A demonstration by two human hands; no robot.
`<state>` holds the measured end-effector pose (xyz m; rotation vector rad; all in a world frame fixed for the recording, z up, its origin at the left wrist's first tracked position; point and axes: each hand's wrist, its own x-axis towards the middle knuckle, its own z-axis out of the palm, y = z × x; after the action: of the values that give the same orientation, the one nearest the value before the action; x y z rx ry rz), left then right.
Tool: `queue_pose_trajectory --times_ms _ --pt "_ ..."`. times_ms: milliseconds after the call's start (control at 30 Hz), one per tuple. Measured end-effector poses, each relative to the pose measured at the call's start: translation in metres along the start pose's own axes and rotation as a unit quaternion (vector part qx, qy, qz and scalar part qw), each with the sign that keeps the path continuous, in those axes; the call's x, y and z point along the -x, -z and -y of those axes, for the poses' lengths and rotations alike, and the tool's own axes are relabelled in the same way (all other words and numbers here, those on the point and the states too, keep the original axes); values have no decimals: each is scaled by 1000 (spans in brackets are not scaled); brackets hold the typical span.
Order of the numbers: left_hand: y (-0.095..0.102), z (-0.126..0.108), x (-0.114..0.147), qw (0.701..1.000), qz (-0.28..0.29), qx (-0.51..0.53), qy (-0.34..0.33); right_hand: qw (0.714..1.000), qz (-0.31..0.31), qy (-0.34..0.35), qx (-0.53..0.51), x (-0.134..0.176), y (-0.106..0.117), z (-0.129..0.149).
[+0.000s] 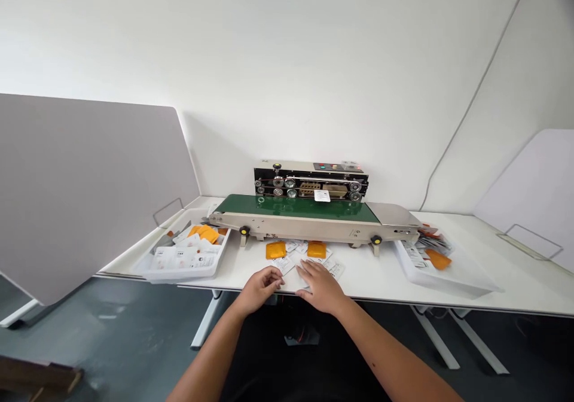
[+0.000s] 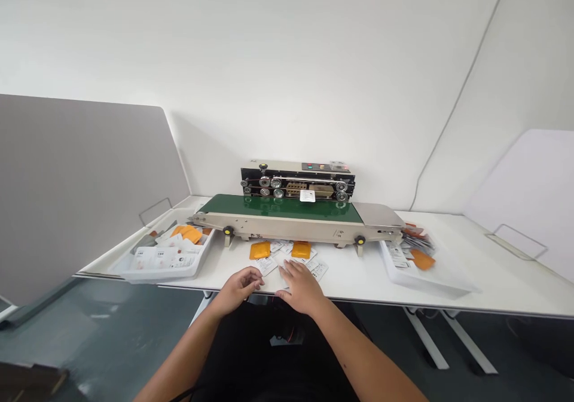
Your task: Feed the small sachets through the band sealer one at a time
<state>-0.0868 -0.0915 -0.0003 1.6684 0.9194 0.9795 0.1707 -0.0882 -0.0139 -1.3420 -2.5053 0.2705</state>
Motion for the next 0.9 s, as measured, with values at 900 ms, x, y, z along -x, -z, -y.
queue_pose_trajectory --times_ms 900 --pt "0 -1 2 999 5 -34 1 932 -321 58 -159 4 -9 -18"
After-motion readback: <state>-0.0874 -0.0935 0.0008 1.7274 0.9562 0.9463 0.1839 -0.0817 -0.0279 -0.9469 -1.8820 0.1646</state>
